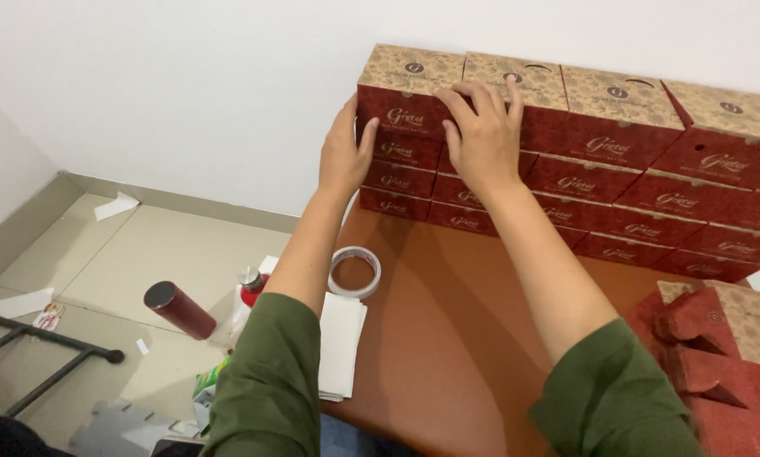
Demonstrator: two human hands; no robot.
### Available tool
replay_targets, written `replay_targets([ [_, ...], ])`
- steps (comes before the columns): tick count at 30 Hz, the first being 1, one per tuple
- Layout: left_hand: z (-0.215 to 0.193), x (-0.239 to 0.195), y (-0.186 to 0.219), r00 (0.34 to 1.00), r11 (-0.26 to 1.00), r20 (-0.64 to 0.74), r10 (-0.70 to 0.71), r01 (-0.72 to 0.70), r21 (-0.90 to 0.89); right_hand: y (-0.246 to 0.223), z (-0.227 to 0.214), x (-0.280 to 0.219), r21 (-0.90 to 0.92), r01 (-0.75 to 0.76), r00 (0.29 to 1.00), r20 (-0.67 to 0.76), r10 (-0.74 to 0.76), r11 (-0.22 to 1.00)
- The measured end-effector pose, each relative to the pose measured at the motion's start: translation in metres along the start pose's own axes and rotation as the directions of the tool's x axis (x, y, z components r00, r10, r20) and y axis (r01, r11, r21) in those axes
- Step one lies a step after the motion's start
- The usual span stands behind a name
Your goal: Folding flat cardboard templates into boxes and stacking them on a table.
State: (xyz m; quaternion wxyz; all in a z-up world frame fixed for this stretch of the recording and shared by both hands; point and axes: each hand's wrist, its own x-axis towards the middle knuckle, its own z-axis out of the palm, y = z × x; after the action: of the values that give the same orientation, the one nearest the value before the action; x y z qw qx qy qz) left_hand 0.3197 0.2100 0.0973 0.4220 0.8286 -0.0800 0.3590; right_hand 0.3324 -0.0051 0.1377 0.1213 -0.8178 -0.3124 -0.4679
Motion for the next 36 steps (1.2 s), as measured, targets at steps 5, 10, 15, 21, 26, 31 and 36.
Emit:
replay_targets([
  [5, 0.005, 0.007, -0.003, 1.000, 0.998, -0.022, 0.003, -0.005, -0.070, 0.002, 0.000, 0.003, 0.070, -0.014, 1.000, 0.005, 0.014, 0.997],
  [10, 0.010, 0.011, -0.006, 0.999, 0.999, -0.043, 0.011, -0.013, -0.041, 0.007, 0.006, 0.003, 0.135, -0.017, 1.000, -0.003, 0.018, 0.991],
  [15, 0.033, 0.017, -0.046, 0.997, 0.998, 0.069, 0.043, -0.039, -0.048, 0.014, 0.015, 0.000, 0.127, -0.011, 1.000, 0.024, 0.008, 0.992],
  [21, 0.012, 0.003, -0.020, 0.984, 0.969, 0.141, -0.105, 0.133, -0.206, 0.003, -0.020, 0.003, 0.116, -0.078, 0.994, 0.082, 0.068, 0.990],
  [26, -0.010, -0.064, 0.060, 0.979, 0.999, 0.205, -0.018, 0.024, -0.028, -0.025, -0.064, -0.055, 0.232, -0.203, 0.974, 0.148, 0.172, 0.951],
  [31, 0.028, -0.164, 0.098, 0.805, 0.971, 0.591, 0.039, -0.170, 0.168, -0.042, -0.072, -0.155, 0.208, -0.338, 0.891, 0.385, 0.241, 0.918],
  [36, 0.098, -0.247, 0.111, 0.399, 0.938, 0.896, -0.193, -0.193, 0.288, -0.016, -0.069, -0.257, -0.034, -0.516, 0.560, 0.743, 0.367, 0.856],
])
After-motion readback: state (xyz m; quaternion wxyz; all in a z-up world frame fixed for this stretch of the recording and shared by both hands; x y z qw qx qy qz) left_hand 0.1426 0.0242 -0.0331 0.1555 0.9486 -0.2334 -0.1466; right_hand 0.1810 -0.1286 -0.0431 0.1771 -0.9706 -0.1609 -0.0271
